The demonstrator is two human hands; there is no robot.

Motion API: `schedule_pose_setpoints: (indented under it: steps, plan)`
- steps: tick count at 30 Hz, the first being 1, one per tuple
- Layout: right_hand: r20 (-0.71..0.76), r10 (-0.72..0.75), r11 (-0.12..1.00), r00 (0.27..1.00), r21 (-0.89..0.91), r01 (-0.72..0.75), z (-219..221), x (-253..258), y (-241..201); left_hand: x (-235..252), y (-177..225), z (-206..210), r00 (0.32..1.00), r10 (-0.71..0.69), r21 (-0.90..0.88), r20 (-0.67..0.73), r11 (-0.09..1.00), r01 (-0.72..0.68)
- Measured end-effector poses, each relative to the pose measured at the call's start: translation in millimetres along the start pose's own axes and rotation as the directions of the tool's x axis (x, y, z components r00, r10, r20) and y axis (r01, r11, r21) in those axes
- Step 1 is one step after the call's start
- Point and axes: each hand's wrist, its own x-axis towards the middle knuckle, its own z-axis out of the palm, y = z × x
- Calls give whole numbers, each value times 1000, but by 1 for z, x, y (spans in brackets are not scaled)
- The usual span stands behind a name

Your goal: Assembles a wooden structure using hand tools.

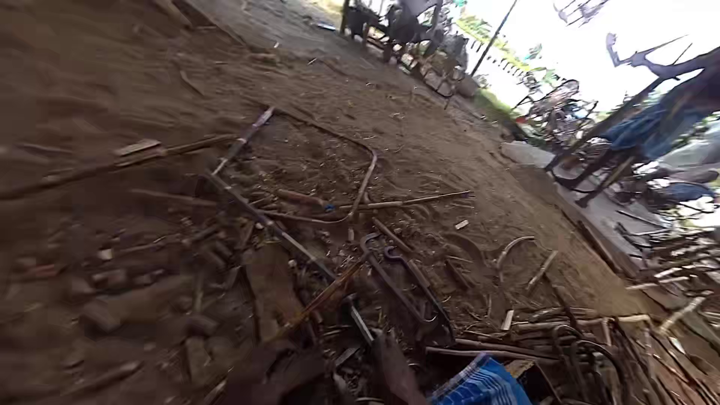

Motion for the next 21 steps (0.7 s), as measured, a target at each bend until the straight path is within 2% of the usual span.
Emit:
schedule_pose_setpoints:
  steps: [1, 3, 5, 8, 11, 13, 15, 18, 21]
  plan:
    - [85, 92, 993, 992, -81, -86, 1, 6, 12, 4, -11, -2, 993, -26, 0, -118, 1000, 26]
    - [139, 124, 977, 983, -191, -96, 16, 18, 37, 12, -29, -4, 971, -102, -7, -216, 995, 103]
    - [112, 94, 968, 989, -244, -64, 30, 20, 53, 15, -49, 5, 975, -122, 18, -188, 992, 127]
    - [36, 92, 962, 995, -262, -79, 33, 25, 54, 18, -68, 21, 978, -23, 39, -209, 999, 32]
    - [-65, 74, 994, 995, -69, -79, 17, 24, 61, 20, -72, 27, 970, 24, 50, -243, 999, -12]
    - [25, 46, 994, 999, 102, -49, -1, 25, 69, 17, -75, 31, 961, 38, 48, -273, 999, -26]
    - [67, -80, 956, 995, 286, 58, -5, 20, 76, 16, -75, 32, 959, 29, 31, -281, 999, -21]
    - [7, -328, 843, 945, 452, 290, 2, 2, 73, 16, -74, 35, 951, 25, 35, -309, 999, -15]
    - [-11, -406, 803, 914, 473, 363, 13, -10, 53, 16, -75, 38, 946, 2, 39, -326, 999, 11]
